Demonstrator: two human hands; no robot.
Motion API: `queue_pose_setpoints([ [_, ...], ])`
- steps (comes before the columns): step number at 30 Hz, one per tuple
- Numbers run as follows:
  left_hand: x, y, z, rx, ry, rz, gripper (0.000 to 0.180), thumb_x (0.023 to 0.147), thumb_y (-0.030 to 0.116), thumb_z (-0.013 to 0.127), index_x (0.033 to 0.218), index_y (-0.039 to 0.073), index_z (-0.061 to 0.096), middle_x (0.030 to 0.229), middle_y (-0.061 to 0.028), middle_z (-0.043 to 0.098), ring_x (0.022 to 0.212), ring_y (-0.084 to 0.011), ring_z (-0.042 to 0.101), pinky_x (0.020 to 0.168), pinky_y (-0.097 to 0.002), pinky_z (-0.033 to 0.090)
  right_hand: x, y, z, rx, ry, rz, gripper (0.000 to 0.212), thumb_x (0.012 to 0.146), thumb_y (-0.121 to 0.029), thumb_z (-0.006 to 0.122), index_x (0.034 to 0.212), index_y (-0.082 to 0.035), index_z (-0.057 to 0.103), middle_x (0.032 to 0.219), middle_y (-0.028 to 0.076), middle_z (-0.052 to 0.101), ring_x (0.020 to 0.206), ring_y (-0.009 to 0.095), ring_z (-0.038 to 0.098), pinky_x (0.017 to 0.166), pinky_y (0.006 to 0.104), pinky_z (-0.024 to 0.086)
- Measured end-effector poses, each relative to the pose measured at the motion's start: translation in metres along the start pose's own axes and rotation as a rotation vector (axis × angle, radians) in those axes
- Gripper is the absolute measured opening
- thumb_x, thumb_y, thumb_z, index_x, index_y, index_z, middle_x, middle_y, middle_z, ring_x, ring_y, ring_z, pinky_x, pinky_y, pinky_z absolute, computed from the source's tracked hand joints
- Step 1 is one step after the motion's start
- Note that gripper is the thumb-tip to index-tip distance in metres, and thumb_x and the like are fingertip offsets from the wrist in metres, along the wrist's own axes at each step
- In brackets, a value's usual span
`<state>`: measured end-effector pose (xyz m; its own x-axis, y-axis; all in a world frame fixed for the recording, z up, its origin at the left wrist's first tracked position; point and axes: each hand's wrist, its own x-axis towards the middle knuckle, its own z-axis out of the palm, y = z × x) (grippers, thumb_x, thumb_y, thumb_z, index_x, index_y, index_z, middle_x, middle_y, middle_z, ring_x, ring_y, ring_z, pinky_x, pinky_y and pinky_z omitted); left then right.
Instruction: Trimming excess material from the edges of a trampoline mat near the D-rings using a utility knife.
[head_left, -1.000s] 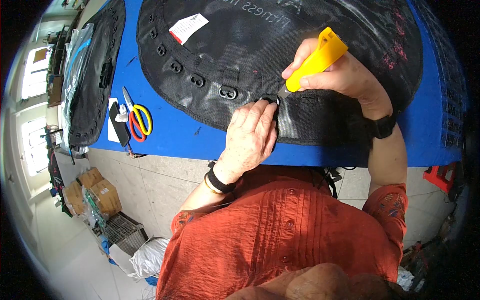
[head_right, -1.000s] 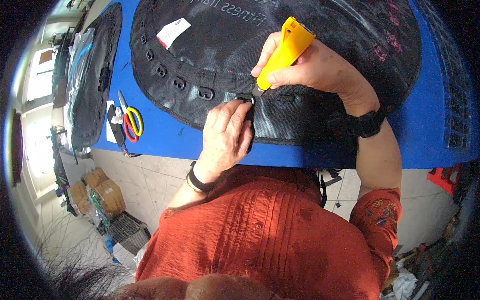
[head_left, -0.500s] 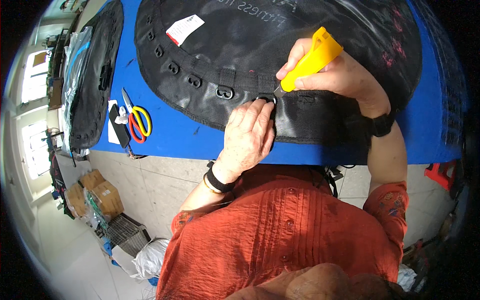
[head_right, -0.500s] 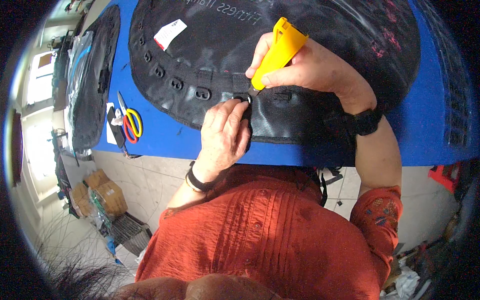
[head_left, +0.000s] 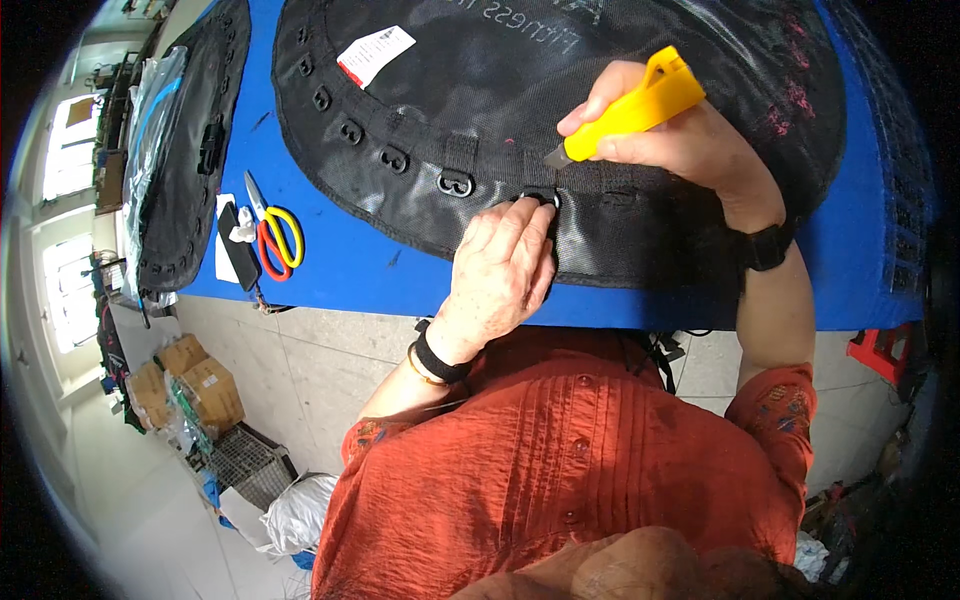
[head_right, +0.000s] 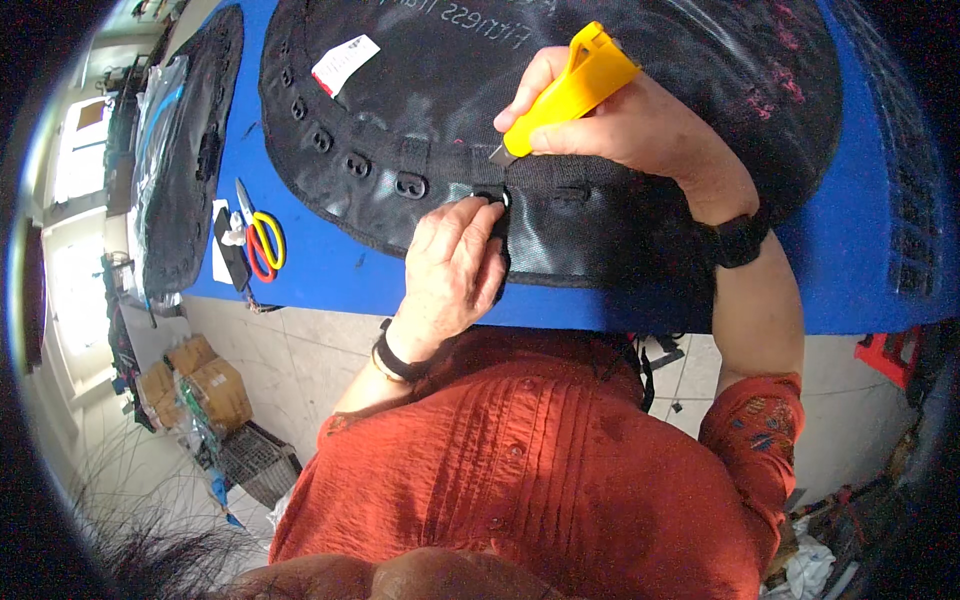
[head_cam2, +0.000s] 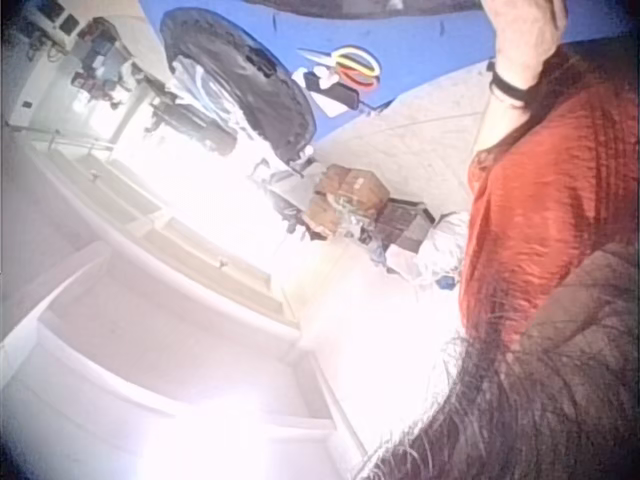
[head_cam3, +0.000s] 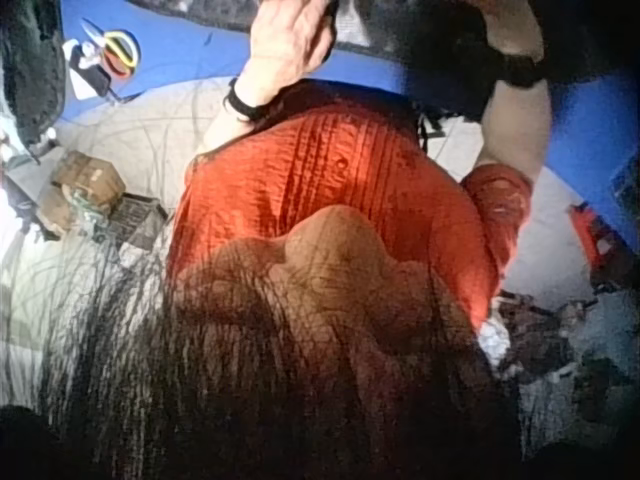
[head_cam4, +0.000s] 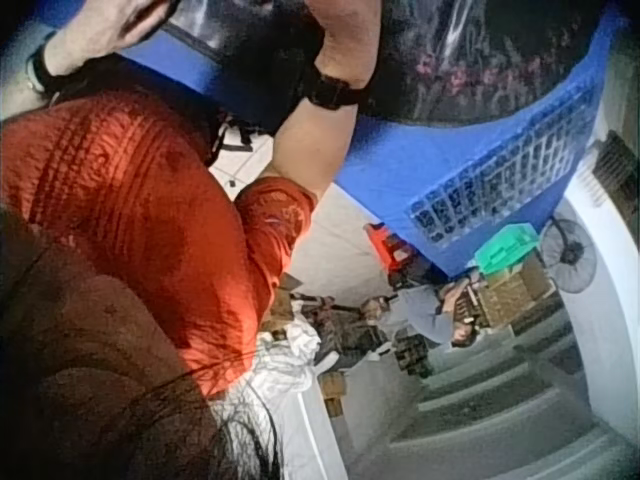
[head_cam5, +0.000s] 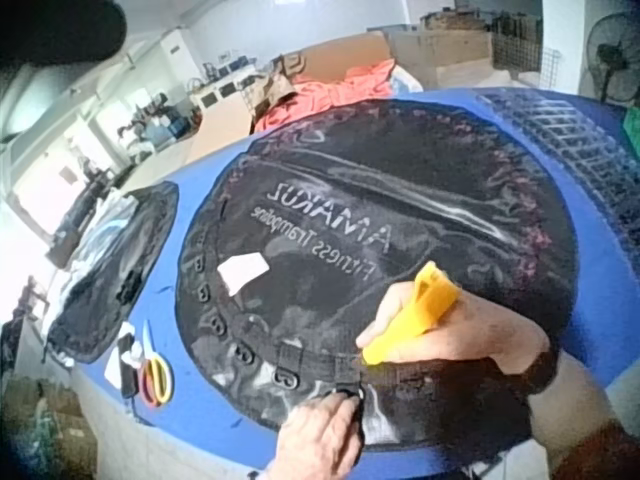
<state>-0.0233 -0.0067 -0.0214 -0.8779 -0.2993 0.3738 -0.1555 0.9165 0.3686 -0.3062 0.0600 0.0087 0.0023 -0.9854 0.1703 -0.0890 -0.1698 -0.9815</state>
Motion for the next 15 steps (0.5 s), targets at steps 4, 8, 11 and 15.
queue_pose_setpoints([
  [4,0.0,0.002,-0.001,-0.003,0.009,-0.013,0.051,0.081,0.002,0.077,0.132,-0.002,0.067,0.126,-0.0182,0.066,0.112,-0.0365,0.066,0.099,-0.0457,0.054,0.0,-0.01,-0.005,-0.04,-0.045,-0.006,0.027,0.091,-0.002,0.077,0.116,-0.007,0.068,0.117,0.012,0.08,0.115,0.024,0.077,0.103,0.0356,0.059],
  [8,0.0,0.002,0.0,-0.001,0.018,-0.019,0.05,0.081,0.001,0.077,0.13,-0.001,0.068,0.124,-0.0176,0.067,0.109,-0.0362,0.067,0.098,-0.0454,0.055,-0.003,-0.011,-0.011,-0.004,-0.056,0.028,0.027,0.09,-0.001,0.077,0.116,-0.006,0.068,0.115,0.012,0.08,0.114,0.023,0.077,0.101,0.0352,0.059],
  [11,0.0,0.002,-0.002,0.012,0.02,-0.025,0.05,0.081,0.001,0.077,0.13,0.0,0.069,0.124,-0.0167,0.068,0.108,-0.0356,0.067,0.097,-0.0453,0.055,-0.002,-0.009,-0.005,-0.013,-0.068,0.066,0.026,0.089,-0.005,0.078,0.113,-0.005,0.07,0.113,0.011,0.08,0.111,0.022,0.077,0.1,0.0358,0.059],
  [15,0.0,0.002,0.0,0.006,0.027,-0.02,0.051,0.08,0.001,0.076,0.13,0.0,0.069,0.124,-0.0162,0.067,0.109,-0.0352,0.067,0.097,-0.0451,0.055,-0.002,-0.007,-0.004,-0.067,-0.089,0.096,0.025,0.088,-0.006,0.079,0.111,-0.005,0.07,0.112,0.011,0.08,0.11,0.022,0.077,0.099,0.0358,0.059],
])
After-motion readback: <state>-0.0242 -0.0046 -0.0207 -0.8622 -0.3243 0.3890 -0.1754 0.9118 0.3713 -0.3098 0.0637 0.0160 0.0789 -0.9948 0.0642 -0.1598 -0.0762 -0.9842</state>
